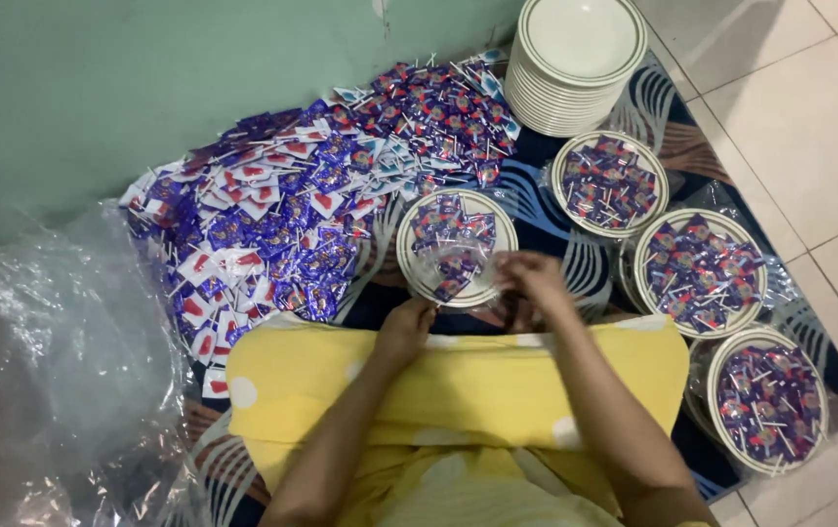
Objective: Packing small sachets onto plastic-wrapped plates on the floor
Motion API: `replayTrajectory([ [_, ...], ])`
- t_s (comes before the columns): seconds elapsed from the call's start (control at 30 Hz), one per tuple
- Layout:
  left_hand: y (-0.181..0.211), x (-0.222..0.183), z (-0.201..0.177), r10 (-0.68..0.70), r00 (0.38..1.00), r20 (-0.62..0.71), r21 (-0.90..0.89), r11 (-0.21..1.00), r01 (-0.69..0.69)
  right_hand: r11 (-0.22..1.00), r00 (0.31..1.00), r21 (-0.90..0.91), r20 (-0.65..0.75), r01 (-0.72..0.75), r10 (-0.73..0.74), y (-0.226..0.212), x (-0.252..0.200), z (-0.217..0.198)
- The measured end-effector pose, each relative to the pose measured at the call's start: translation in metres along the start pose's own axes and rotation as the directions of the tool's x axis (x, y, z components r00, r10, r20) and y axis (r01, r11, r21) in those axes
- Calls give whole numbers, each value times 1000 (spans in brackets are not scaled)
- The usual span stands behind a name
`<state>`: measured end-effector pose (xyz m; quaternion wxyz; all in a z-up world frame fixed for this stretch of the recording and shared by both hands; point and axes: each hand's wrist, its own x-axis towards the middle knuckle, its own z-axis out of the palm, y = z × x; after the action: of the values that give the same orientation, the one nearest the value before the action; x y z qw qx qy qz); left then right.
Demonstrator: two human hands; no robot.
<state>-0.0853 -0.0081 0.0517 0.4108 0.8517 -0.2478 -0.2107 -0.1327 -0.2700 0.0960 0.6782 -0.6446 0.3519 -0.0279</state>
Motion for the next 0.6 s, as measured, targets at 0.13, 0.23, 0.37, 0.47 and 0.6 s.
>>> replayTrajectory([
  [0.13,-17,37,35,-195,979,62,130,974,186,995,995,21,-25,98,-98,-13,22,-66],
  [0.23,-27,68,58,-208,975,73,129,972,198,989,983,56,-128,139,-131,4,43,-89],
  [0.37,-15,93,74,-246,969,38,88,966,242,989,989,98,-113,107,-96,26,61,-87],
  [0.47,-8,103,81,-248,968,42,57,968,245,993,988,24,-105,112,-109,26,68,-76],
  [0.6,21,93,70,-204,979,26,67,977,202,979,985,-183,-130,90,-114,36,80,-72],
])
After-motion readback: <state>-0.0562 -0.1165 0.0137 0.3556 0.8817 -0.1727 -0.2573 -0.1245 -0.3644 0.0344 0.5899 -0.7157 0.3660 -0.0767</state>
